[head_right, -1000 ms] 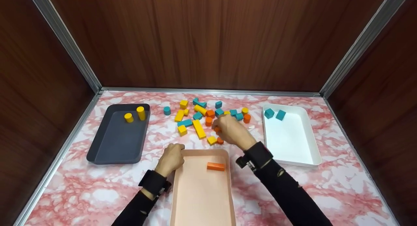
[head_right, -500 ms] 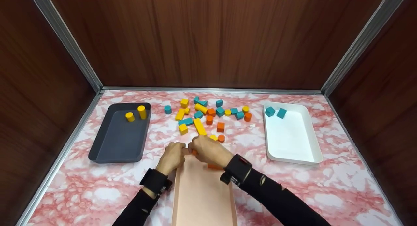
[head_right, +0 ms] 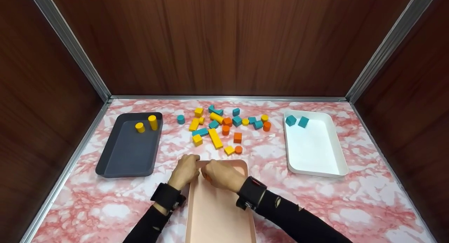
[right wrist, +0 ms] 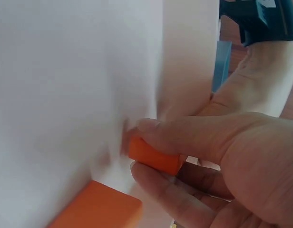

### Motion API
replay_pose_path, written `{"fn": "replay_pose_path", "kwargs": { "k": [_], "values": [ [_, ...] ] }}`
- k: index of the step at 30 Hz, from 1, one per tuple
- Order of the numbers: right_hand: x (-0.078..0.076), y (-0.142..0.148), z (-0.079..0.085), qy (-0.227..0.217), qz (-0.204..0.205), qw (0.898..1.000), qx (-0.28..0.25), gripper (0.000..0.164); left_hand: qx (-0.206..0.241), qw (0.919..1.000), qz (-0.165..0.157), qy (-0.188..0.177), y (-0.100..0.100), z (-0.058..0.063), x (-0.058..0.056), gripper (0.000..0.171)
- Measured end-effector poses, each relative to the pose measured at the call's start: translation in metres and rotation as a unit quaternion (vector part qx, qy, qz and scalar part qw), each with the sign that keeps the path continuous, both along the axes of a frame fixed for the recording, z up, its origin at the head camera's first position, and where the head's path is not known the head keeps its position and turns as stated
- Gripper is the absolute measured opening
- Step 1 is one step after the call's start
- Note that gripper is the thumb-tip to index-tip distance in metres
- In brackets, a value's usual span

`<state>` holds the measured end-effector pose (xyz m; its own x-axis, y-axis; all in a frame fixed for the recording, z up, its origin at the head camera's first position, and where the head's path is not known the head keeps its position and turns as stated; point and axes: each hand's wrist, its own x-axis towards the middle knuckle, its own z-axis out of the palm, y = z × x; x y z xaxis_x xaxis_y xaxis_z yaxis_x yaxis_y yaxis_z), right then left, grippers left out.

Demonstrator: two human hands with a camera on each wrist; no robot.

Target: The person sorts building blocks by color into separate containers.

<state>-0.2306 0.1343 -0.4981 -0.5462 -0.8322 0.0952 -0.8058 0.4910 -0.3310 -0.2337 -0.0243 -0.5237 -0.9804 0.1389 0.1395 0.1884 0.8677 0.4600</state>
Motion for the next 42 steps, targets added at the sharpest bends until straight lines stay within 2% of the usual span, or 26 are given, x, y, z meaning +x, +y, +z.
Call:
{"fn": "replay_pose_path", "kwargs": {
  "k": [10, 13, 18, 22, 28, 32, 38, 42],
  "values": [
    [0.006, 0.001, -0.009, 0.029, -0.015, 0.999, 0.009, 0.005, 0.013, 0.9998, 0.006, -0.014, 0.002, 0.000, 0.002, 0.012],
    [0.007, 0.002, -0.009, 0.024, -0.021, 0.999, 0.013, 0.006, 0.015, 0.9997, 0.006, -0.017, 0.003, 0.000, 0.001, 0.013],
    [0.009, 0.005, -0.006, -0.012, -0.041, 0.999, 0.031, 0.012, 0.008, 0.9998, 0.004, -0.019, 0.003, -0.002, 0.001, 0.016],
    [0.011, 0.007, 0.002, -0.015, -0.054, 0.998, 0.037, 0.023, 0.008, 0.9997, 0.004, -0.023, 0.002, -0.002, 0.002, 0.019],
    [0.012, 0.015, 0.022, 0.002, -0.082, 0.996, 0.016, 0.045, 0.009, 1.0000, -0.002, -0.003, 0.001, -0.001, 0.001, 0.013],
    [0.007, 0.022, 0.034, 0.003, -0.088, 0.996, 0.001, 0.048, 0.008, 0.9999, -0.003, 0.006, 0.001, -0.002, 0.002, 0.012],
    [-0.004, 0.037, 0.047, -0.020, -0.149, 0.989, 0.010, 0.054, 0.018, 0.9998, 0.003, -0.006, 0.001, 0.000, 0.002, 0.014],
    [-0.013, 0.053, 0.052, -0.056, -0.224, 0.973, 0.023, 0.060, 0.020, 0.9998, 0.003, -0.008, 0.001, 0.002, 0.001, 0.016]
  ]
}}
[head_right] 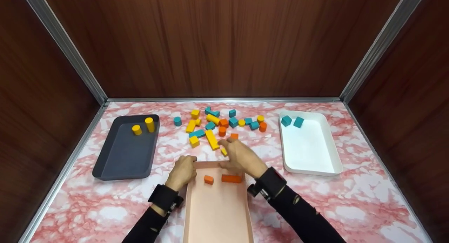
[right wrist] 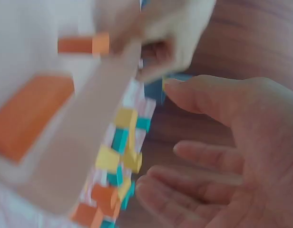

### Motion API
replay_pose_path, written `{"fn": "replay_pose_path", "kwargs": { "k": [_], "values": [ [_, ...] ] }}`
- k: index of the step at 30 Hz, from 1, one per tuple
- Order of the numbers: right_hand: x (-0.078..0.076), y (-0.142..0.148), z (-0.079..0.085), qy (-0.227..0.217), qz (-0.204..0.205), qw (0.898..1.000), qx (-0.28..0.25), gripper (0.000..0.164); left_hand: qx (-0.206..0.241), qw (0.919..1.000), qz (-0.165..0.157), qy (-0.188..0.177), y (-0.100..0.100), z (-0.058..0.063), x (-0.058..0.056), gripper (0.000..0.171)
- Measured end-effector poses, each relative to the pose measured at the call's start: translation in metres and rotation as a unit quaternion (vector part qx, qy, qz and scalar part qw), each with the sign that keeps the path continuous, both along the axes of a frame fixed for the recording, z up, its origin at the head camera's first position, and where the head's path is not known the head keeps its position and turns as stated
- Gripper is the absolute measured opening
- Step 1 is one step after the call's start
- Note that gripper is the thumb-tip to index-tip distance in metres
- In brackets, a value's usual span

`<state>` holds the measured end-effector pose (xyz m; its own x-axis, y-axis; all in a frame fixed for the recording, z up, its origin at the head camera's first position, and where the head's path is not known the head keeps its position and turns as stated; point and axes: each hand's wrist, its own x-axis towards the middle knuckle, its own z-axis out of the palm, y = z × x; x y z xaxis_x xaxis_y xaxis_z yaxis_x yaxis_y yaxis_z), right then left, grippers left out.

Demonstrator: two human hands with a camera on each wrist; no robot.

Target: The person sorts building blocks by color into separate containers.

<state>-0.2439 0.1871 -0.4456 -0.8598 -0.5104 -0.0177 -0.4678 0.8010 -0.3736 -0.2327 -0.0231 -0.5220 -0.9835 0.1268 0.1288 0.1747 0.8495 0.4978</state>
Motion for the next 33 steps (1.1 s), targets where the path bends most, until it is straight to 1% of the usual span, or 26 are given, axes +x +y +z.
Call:
{"fn": "replay_pose_path", "kwargs": {
  "k": [4, 7, 9, 12, 14, 19, 23, 25, 27, 30, 33],
  "values": [
    [-0.010, 0.020, -0.005, -0.029, -0.072, 0.997, 0.021, 0.061, -0.004, 1.0000, -0.002, 0.000, 0.000, 0.000, 0.000, 0.018],
    [-0.017, 0.031, -0.016, -0.061, -0.116, 0.991, 0.041, 0.059, -0.009, 1.0000, -0.004, 0.002, -0.001, -0.001, 0.000, 0.018],
    [-0.019, 0.036, -0.025, -0.082, -0.135, 0.986, 0.052, 0.053, -0.011, 0.9999, -0.002, 0.001, -0.001, -0.001, 0.000, 0.018],
    [-0.020, 0.039, -0.038, -0.095, -0.132, 0.985, 0.057, 0.039, -0.012, 0.9999, 0.001, -0.004, -0.002, -0.001, 0.000, 0.018],
    [-0.018, 0.040, -0.045, -0.100, -0.130, 0.985, 0.056, 0.033, -0.011, 0.9999, 0.001, -0.006, -0.001, -0.001, 0.000, 0.019],
    [-0.014, 0.037, -0.056, -0.101, -0.139, 0.984, 0.050, 0.033, -0.017, 0.9998, -0.006, 0.000, 0.000, 0.001, 0.000, 0.017],
    [-0.011, 0.037, -0.060, -0.098, -0.131, 0.985, 0.060, 0.035, -0.020, 0.9998, -0.007, -0.001, 0.001, 0.004, 0.000, 0.016],
    [-0.011, 0.037, -0.062, -0.091, -0.121, 0.986, 0.069, 0.037, -0.020, 0.9998, -0.006, -0.008, 0.001, 0.004, 0.000, 0.016],
    [-0.010, 0.037, -0.064, -0.076, -0.106, 0.989, 0.075, 0.037, -0.018, 0.9997, -0.004, -0.016, 0.001, 0.004, -0.001, 0.016],
    [-0.009, 0.036, -0.065, -0.046, -0.084, 0.993, 0.070, 0.036, -0.019, 0.9994, -0.005, -0.027, 0.001, 0.004, -0.002, 0.016],
    [-0.007, 0.035, -0.067, -0.026, -0.076, 0.995, 0.065, 0.034, -0.014, 0.9982, -0.011, -0.057, 0.000, 0.005, -0.003, 0.018]
  ]
}}
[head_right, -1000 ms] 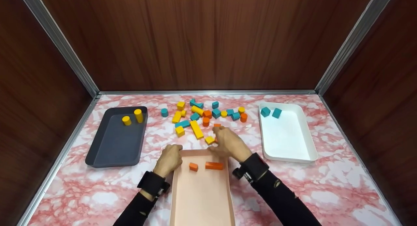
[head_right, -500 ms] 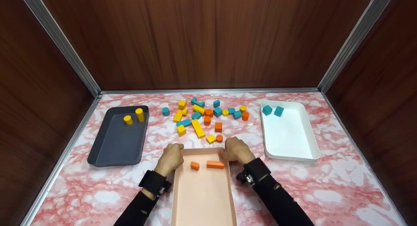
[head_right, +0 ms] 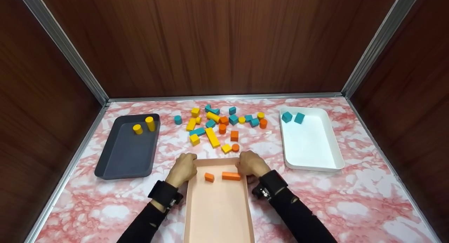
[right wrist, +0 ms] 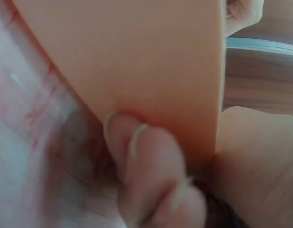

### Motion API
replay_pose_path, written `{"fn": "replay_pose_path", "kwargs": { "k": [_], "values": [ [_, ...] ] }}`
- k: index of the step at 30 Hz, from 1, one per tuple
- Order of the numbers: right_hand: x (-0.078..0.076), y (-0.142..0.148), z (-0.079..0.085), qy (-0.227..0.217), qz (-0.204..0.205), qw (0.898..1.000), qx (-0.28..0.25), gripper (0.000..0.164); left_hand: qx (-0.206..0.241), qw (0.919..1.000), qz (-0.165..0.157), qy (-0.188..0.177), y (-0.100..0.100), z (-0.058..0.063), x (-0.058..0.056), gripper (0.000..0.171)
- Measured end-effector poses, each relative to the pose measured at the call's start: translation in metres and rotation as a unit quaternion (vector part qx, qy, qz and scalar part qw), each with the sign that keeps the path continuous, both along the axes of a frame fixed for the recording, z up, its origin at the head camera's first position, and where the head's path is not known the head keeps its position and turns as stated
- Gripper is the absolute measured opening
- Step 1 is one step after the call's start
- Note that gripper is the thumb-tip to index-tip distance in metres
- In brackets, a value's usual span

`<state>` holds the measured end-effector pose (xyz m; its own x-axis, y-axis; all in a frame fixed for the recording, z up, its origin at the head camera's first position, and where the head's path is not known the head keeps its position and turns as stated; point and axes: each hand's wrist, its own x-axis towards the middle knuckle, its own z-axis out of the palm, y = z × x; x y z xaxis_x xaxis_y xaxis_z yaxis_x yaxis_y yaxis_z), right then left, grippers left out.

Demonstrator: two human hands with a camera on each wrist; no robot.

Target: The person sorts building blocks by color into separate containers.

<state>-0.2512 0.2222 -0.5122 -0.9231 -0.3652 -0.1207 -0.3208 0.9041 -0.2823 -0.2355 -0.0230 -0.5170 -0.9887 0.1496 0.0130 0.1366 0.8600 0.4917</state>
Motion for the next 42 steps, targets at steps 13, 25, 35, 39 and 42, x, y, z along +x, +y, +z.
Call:
{"fn": "replay_pose_path", "kwargs": {
  "k": [13, 25, 35, 39, 42],
  "values": [
    [0.003, -0.002, -0.001, 0.003, -0.032, 0.999, -0.014, 0.028, 0.052, 0.9930, -0.014, -0.105, -0.026, 0.063, -0.022, 0.047],
    [0.006, -0.005, -0.008, 0.010, -0.041, 0.999, -0.014, 0.032, -0.018, 0.9991, -0.035, 0.017, -0.022, 0.038, -0.072, 0.070],
    [0.008, -0.009, -0.010, 0.008, -0.041, 0.999, -0.018, 0.031, -0.040, 0.9969, -0.044, 0.052, -0.015, 0.006, -0.085, 0.042],
    [0.008, -0.008, -0.008, 0.008, -0.039, 0.999, -0.021, 0.032, -0.050, 0.9933, -0.055, 0.089, -0.012, 0.000, -0.087, 0.030],
    [0.008, -0.007, -0.007, 0.009, -0.039, 0.999, -0.024, 0.034, -0.063, 0.9894, -0.064, 0.114, -0.010, 0.000, -0.088, 0.021]
  ]
}}
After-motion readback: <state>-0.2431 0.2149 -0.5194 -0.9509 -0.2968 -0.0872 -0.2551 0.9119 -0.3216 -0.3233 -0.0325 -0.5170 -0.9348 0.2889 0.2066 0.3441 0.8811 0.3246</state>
